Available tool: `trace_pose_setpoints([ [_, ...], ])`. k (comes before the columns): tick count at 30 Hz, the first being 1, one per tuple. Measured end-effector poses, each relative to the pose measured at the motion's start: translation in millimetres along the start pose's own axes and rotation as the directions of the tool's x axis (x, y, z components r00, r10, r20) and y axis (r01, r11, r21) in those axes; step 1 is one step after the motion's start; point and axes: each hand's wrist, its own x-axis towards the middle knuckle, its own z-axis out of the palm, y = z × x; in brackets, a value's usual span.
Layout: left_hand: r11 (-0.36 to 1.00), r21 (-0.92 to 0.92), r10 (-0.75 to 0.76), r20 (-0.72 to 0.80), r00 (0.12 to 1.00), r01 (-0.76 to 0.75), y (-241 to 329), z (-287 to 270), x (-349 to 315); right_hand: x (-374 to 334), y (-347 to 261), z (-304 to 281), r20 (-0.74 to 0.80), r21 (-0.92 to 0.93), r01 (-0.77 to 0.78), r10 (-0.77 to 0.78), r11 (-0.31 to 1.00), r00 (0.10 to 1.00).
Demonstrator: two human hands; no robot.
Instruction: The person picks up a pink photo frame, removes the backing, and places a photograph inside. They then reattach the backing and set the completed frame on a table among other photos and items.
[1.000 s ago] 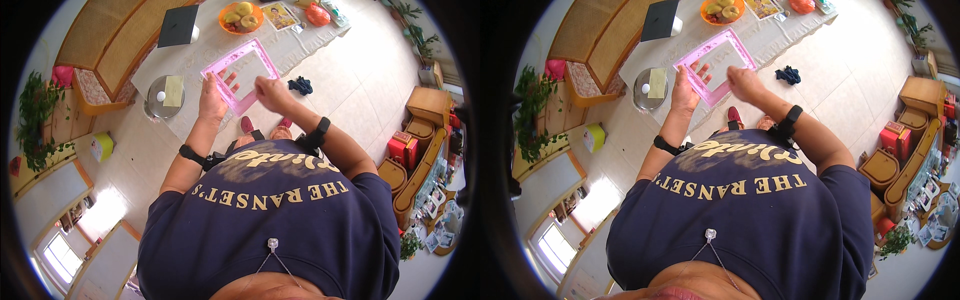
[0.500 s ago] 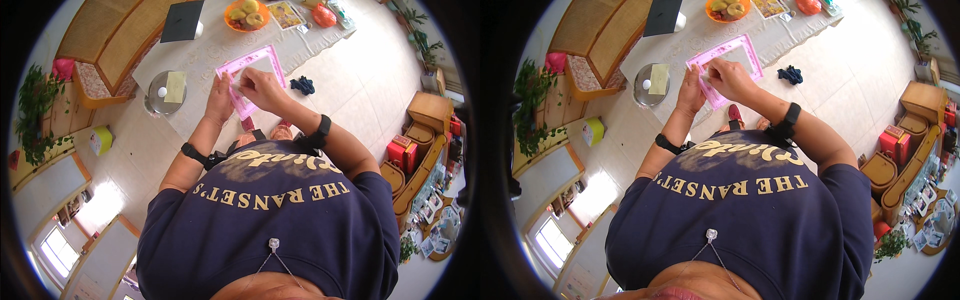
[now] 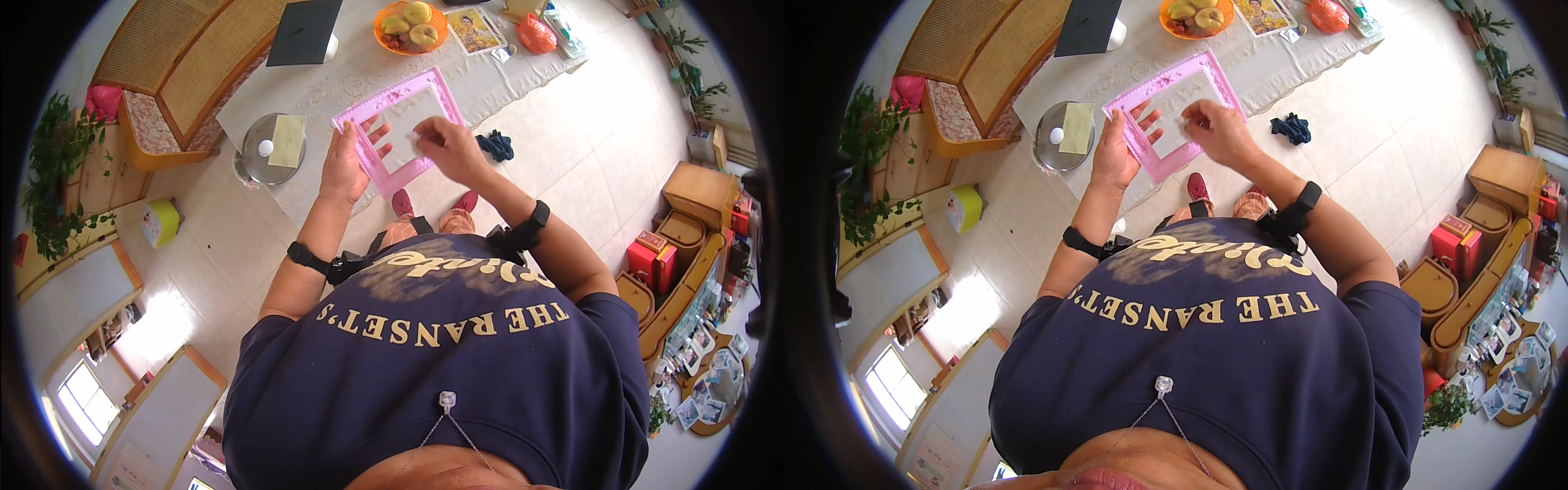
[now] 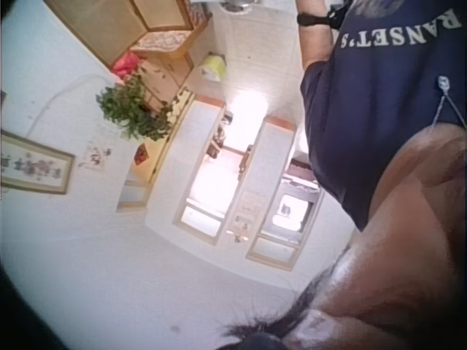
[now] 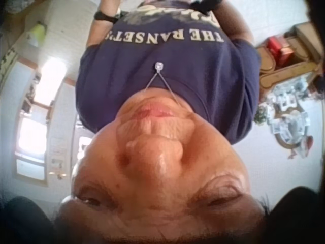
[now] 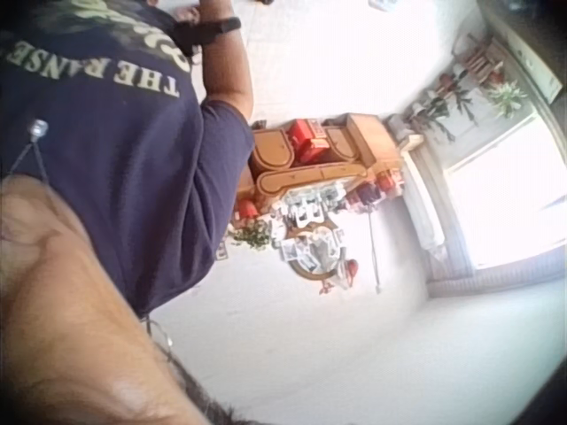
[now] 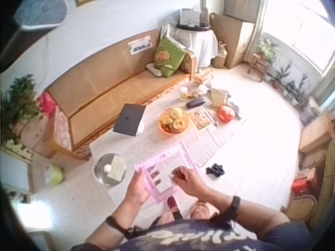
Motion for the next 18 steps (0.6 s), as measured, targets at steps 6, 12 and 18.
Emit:
trace_pose_setpoints([
  [6, 0.999, 0.025, -0.047, 0.050, 0.998, 0.046, -4, 6, -19, 34, 6, -22, -0.216, -0.274, 0.158, -0.221, 0.949, 0.951],
  [12, 0.998, 0.013, -0.069, 0.067, 0.995, 0.068, -18, 7, -16, 26, -10, 13, -0.048, -0.295, 0.313, -0.341, 0.903, 0.939],
  [18, 0.997, -0.067, -0.031, -0.008, 1.000, 0.030, -22, 6, -15, 18, -5, 17, 0.013, -0.289, 0.354, -0.366, 0.889, 0.931],
])
